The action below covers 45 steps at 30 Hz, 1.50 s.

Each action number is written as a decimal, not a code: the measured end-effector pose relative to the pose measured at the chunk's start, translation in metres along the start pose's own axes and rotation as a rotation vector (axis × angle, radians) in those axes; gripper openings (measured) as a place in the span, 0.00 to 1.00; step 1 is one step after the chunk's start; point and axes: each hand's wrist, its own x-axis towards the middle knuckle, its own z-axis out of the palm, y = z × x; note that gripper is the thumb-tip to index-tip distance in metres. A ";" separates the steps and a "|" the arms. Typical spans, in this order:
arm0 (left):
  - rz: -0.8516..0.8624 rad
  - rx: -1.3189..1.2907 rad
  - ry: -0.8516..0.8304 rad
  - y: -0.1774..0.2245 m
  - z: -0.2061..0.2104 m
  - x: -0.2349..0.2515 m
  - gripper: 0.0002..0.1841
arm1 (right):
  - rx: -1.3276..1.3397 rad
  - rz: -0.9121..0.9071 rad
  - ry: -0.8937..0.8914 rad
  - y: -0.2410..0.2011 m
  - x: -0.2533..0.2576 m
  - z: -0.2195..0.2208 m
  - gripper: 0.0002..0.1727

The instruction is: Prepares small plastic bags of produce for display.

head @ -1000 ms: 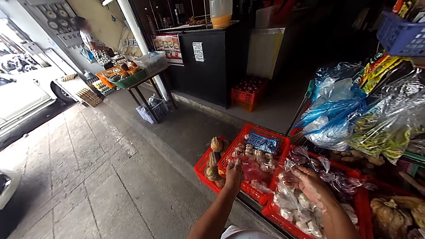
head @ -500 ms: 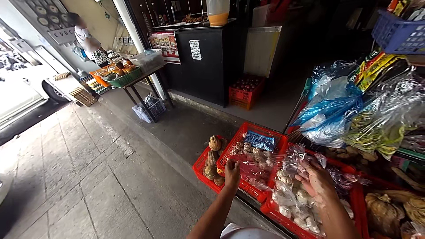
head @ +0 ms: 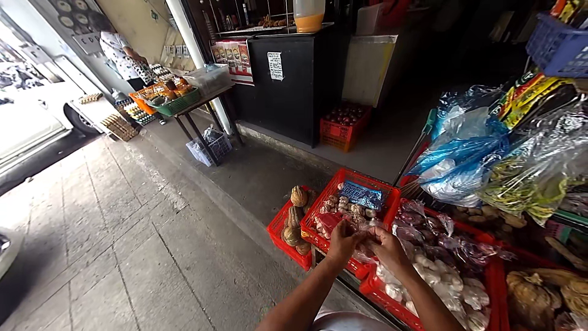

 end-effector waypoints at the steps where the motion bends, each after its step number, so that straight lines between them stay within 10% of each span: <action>1: 0.022 0.047 0.006 0.000 -0.004 0.001 0.10 | -0.020 0.010 0.004 0.004 0.001 -0.004 0.07; 10: 0.376 0.806 -0.143 0.000 -0.004 -0.012 0.10 | -0.388 -0.026 0.299 0.012 0.004 -0.038 0.10; 19: 0.480 0.842 -0.301 -0.016 0.005 -0.017 0.16 | 0.551 0.408 0.172 0.018 0.007 -0.027 0.18; 28: 0.431 0.826 -0.114 -0.019 -0.003 -0.009 0.18 | 0.844 0.468 0.133 0.020 0.007 -0.011 0.10; 32: 0.257 0.590 0.007 -0.017 -0.011 -0.005 0.16 | 0.589 0.289 -0.022 0.024 0.004 -0.009 0.03; 38: -0.245 -0.513 0.123 -0.003 -0.018 -0.001 0.05 | -0.004 0.222 0.025 0.043 0.011 -0.001 0.11; 45: -0.101 -0.243 -0.222 -0.010 -0.008 -0.009 0.12 | -0.039 0.283 0.122 0.059 0.014 -0.007 0.12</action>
